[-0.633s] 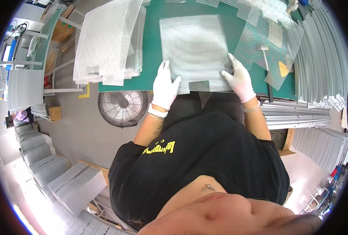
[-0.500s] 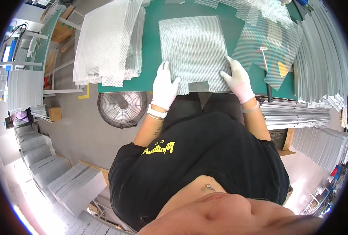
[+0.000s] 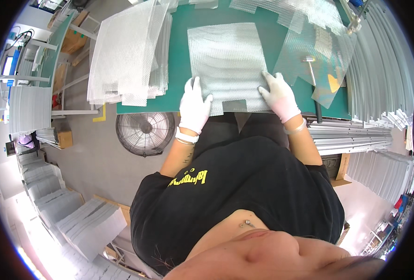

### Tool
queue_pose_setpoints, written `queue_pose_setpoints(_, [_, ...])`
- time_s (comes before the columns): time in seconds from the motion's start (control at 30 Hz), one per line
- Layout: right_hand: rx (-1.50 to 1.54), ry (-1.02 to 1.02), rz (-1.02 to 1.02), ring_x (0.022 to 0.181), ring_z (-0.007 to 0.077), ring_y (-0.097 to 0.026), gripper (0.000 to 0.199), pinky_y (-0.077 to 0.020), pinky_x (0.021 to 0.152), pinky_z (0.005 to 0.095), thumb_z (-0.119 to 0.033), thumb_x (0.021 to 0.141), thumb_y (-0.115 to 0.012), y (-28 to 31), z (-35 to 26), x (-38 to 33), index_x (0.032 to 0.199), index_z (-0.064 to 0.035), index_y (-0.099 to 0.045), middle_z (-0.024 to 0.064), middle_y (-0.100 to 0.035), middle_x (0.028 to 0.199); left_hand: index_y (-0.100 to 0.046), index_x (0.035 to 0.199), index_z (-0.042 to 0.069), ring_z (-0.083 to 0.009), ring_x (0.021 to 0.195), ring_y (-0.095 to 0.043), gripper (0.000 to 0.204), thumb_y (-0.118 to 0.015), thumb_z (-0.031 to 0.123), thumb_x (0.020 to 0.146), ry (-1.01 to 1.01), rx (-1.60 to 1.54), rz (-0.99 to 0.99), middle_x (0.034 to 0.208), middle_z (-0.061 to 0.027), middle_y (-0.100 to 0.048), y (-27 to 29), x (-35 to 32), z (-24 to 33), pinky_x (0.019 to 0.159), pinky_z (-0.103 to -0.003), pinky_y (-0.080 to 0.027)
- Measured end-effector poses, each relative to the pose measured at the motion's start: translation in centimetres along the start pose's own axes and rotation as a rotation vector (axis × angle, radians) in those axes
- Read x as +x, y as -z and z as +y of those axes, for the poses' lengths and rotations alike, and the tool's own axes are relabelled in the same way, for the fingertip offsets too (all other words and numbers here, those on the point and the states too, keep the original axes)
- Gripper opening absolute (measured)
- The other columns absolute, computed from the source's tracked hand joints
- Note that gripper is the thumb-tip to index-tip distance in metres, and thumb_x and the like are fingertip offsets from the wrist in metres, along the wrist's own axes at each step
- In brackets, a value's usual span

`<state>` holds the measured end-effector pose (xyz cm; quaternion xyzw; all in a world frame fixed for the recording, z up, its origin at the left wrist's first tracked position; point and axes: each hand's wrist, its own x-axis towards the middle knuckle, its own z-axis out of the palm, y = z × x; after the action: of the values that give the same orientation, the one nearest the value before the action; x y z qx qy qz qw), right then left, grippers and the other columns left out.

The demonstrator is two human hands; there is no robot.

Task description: The person assembles mesh panels by placing metal frames over sheets of bubble wrap and securing them with a handheld power tool. They repeat this process multiple times, stacking the finished panels on the table.

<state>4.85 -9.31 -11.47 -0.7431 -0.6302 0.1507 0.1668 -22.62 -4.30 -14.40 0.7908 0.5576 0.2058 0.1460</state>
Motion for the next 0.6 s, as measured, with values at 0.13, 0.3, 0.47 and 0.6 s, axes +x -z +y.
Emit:
queue_pose_setpoints(0.13, [-0.155, 0.088, -0.048, 0.098, 0.0359, -0.064, 0.040, -0.0525, 0.087, 0.0441, -0.033, 0.089, -0.066, 3.3, 0.0, 1.6, 0.122, -0.0099, -0.065, 0.0176, -0.060, 0.103, -0.049, 0.145, 0.010, -0.0412, 0.131, -0.047, 0.068, -0.070, 0.036, 0.086, -0.039, 0.270, -0.161, 0.151, -0.0200, -0.041, 2.7, 1.0, 1.4, 0.107, -0.055, -0.038])
queue_pose_setpoints(0.3, [-0.024, -0.039, 0.676, 0.125, 0.0385, -0.054, 0.063, -0.0432, 0.107, 0.0427, -0.039, 0.090, -0.062, 7.4, 8.5, 14.4, 0.137, 0.0007, -0.054, 0.0283, -0.059, 0.128, -0.053, 0.143, 0.012, -0.0446, 0.139, -0.038, 0.063, -0.060, 0.046, 0.090, -0.231, 0.391, -0.060, 0.152, -0.0147, -0.044, 0.0, 1.4, -1.4, 0.116, -0.061, -0.021])
queue_pose_setpoints(0.47, [0.277, -0.476, 0.398, 0.132, 0.0403, -0.051, 0.085, -0.0382, 0.113, 0.0387, -0.045, 0.081, -0.074, 8.0, 10.7, 21.8, 0.140, 0.0100, -0.047, 0.0309, -0.055, 0.137, -0.052, 0.144, 0.013, -0.0444, 0.139, -0.037, 0.064, -0.060, 0.046, 0.090, -0.214, 0.323, -0.090, 0.151, -0.0144, -0.044, -0.1, 2.3, -1.9, 0.117, -0.061, -0.019])
queue_pose_setpoints(0.6, [0.370, -0.255, 0.681, 0.125, 0.0338, -0.058, 0.082, -0.0454, 0.105, 0.0371, -0.037, 0.081, -0.077, 8.4, 10.2, 23.3, 0.145, 0.0033, -0.044, 0.0252, -0.056, 0.138, -0.054, 0.141, 0.012, -0.0441, 0.140, -0.036, 0.064, -0.064, 0.045, 0.087, -0.205, 0.238, -0.061, 0.149, -0.0149, -0.046, -0.4, 2.1, -2.7, 0.117, -0.061, -0.018])
